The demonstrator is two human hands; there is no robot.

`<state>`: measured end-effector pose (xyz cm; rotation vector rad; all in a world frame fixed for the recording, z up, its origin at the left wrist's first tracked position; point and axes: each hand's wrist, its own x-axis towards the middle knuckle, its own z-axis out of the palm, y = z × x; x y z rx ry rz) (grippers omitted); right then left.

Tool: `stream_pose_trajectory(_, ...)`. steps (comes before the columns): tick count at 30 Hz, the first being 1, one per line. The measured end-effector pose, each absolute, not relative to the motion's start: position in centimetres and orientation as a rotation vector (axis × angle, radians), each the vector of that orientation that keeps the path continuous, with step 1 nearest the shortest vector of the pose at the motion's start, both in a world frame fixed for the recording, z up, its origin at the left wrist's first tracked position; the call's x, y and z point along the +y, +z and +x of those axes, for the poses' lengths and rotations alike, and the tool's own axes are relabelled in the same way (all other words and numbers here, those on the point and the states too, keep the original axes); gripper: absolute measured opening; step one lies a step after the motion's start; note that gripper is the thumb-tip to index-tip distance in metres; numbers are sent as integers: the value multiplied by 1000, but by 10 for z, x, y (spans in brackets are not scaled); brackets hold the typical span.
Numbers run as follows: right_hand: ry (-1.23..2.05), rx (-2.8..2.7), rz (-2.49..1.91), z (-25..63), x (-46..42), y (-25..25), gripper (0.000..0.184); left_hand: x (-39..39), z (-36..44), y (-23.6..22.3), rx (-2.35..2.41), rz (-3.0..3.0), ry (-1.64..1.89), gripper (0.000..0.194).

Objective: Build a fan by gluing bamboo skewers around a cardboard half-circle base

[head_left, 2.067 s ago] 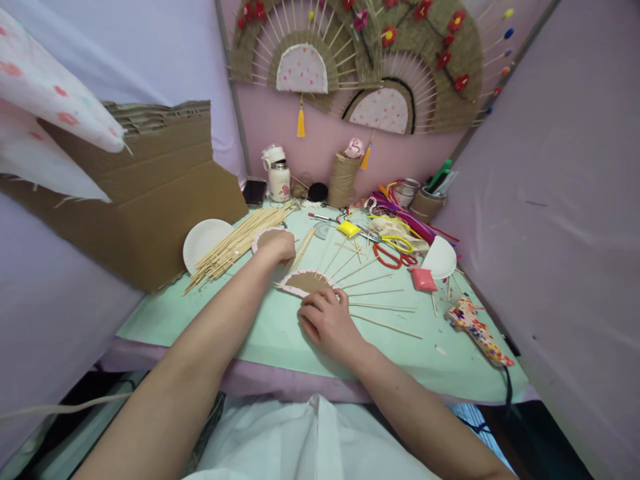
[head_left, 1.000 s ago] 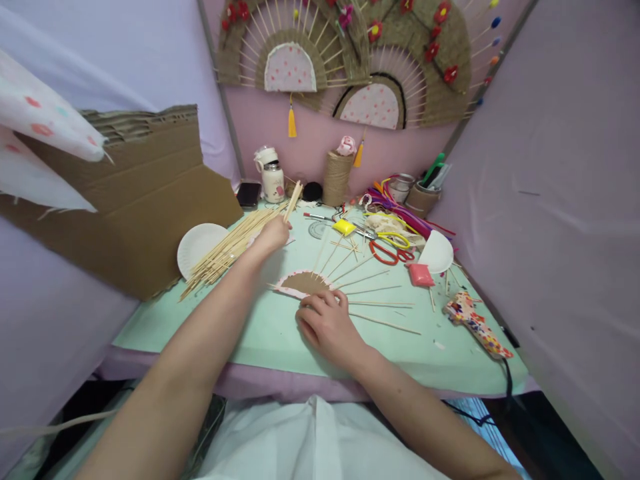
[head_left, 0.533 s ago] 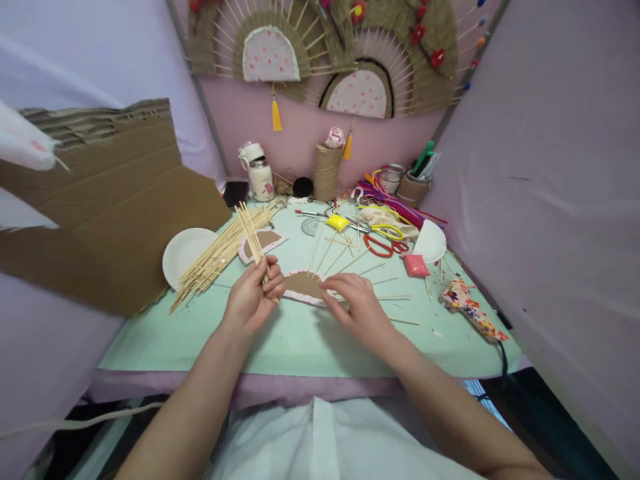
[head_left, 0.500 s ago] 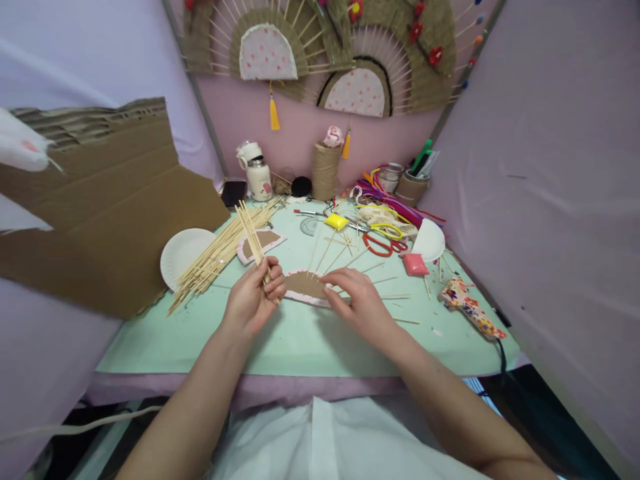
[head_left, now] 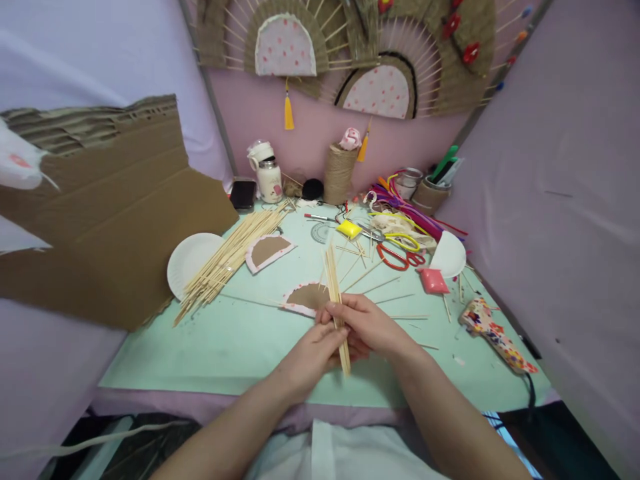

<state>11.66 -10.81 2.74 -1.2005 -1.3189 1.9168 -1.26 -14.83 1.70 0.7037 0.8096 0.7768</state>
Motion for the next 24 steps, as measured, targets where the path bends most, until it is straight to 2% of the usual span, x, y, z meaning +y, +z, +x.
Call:
stream_pose_trajectory(3, 1814, -1332, -1125, 105, -103, 35, 34, -133, -28, 28, 834, 783, 707, 39)
stream_pose_trajectory(6, 1624, -1387, -1029, 88, -94, 38, 32, -118, -47, 39, 876, 832, 788, 36)
stream_pose_trajectory(10, 1378, -1385, -993, 86, -79, 33, 37, -83, -78, 59, 1024, 871, 1086, 35)
stream_pose_trajectory(13, 894, -1255, -1082, 98, -72, 28, 23, -46, -93, 72, 1154, 842, 1429, 28)
stream_pose_trajectory(17, 441, -1199, -1019, 109, -71, 23, 12, -12, -88, 64, 1169, 863, 1374, 22)
stream_pose_trajectory(24, 210, -1510, -926, 104, -75, 9, 17, -19, -76, 40, 1227, 767, 1286, 36)
